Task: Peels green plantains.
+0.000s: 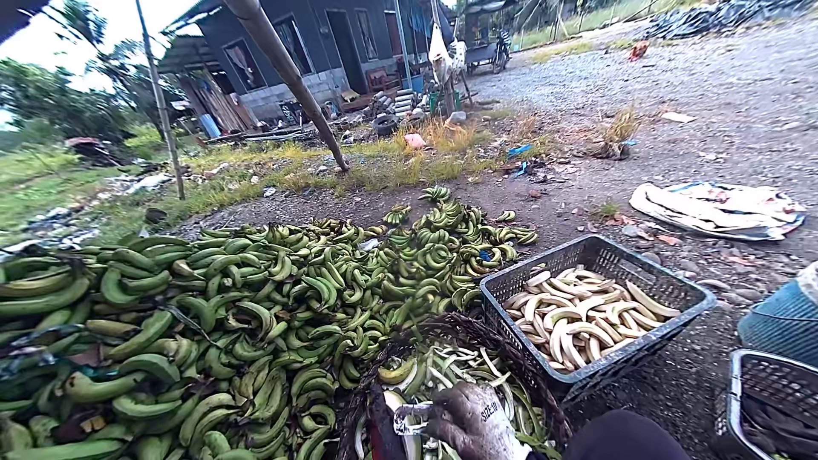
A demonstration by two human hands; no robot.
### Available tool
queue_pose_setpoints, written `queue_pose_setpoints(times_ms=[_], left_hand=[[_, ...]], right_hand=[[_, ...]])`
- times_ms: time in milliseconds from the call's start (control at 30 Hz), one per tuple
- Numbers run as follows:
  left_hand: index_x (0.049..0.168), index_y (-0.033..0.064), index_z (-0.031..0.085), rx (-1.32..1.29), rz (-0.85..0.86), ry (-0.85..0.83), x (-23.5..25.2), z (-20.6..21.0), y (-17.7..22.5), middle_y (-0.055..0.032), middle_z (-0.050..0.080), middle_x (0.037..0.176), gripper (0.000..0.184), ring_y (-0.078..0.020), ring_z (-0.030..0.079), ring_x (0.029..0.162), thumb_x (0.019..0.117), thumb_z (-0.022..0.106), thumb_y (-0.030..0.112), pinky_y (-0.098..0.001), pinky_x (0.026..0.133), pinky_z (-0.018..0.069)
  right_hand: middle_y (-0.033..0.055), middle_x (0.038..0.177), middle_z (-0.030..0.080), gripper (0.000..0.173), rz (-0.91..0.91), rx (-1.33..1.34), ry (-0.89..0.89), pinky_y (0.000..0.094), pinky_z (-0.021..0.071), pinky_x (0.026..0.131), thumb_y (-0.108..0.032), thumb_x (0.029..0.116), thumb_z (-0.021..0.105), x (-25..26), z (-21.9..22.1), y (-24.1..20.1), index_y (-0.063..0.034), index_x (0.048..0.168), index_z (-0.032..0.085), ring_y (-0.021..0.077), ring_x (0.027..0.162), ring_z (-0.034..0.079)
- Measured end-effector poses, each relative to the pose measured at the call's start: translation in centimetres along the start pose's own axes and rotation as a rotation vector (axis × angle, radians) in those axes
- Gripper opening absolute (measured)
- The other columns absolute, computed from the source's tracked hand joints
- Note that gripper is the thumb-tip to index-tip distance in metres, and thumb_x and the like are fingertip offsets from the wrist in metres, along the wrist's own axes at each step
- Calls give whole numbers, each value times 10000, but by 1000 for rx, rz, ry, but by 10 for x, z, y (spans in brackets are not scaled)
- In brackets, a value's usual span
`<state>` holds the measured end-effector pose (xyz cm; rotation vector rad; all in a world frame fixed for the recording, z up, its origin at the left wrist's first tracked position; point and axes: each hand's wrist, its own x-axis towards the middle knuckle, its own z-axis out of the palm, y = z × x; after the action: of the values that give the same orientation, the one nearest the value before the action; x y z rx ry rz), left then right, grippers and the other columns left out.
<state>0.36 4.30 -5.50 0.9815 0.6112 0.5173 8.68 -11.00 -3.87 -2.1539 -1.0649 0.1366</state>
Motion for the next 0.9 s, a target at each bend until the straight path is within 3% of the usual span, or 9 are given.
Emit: queue_pose_setpoints(times_ms=[167,267,333,433,567,667,733,833,900], left_hand=[[1012,54,521,-262,-32,115,-29,45,36,-38,623,695,439,-90,610,572,1124,161,278,-219,529,528],[1354,-47,416,-56,-93,93,-51,71,60,-124,590,1071,455,-115,608,879,1119,106,187,-246,785,515],[1403,-112,429,42,44,-28,-32,39,29,-219,596,1290,526,-171,625,1097,1122,151,235,-299,940,513],[1424,-7,463,184,34,41,-16,21,9,-168,610,1260,572,-163,627,1078,1125,183,392,-340,914,537],[1425,-72,483,605,145,105,-17,22,5,-232,572,1356,466,-220,563,1218,1120,290,222,-360,1075,433],[1332,-105,558,643,176,-25,-27,15,-6,-196,665,1121,455,-171,633,968,1117,303,204,-326,935,510],[1203,-67,586,471,70,-47,-39,28,6,-103,655,842,433,-113,625,682,1125,261,210,-264,651,555],[1112,107,582,138,-445,-27,-40,58,64,-44,667,786,562,-118,631,612,1118,96,388,-267,570,544],[1218,13,596,-268,-410,-395,-5,9,27,-145,737,990,685,-121,668,643,1083,126,493,-240,555,554]], right_hand=[[129,1033,752,443,-156,-81,149,607,540,864,-548,950,639,-19,23,-2,-175,1156,762,328,979,725],[111,1126,743,439,44,22,-79,591,460,1029,-509,1024,534,1,6,6,-190,1248,736,303,1113,684],[106,1145,738,447,59,26,-122,567,455,1061,-514,1030,517,6,-6,9,-193,1258,729,293,1139,673],[130,1058,744,469,-30,-110,-33,609,499,974,-567,1004,537,-1,-5,6,-205,1227,738,331,1048,702],[134,1140,729,490,160,-39,-157,592,437,1057,-567,1031,480,10,-1,2,-217,1282,714,321,1130,670],[136,1306,685,573,473,151,-318,584,405,1124,-581,1070,365,32,-11,15,-180,1378,635,305,1273,616],[154,1296,682,599,533,244,-308,599,426,1095,-597,1063,375,33,-17,23,-156,1389,615,319,1248,627],[107,1029,756,455,89,122,-101,528,533,957,-486,1008,568,5,-17,18,-100,1185,731,262,996,717],[97,960,750,426,-365,-23,27,532,563,855,-520,945,660,-11,-11,19,-132,1093,755,269,911,727]])
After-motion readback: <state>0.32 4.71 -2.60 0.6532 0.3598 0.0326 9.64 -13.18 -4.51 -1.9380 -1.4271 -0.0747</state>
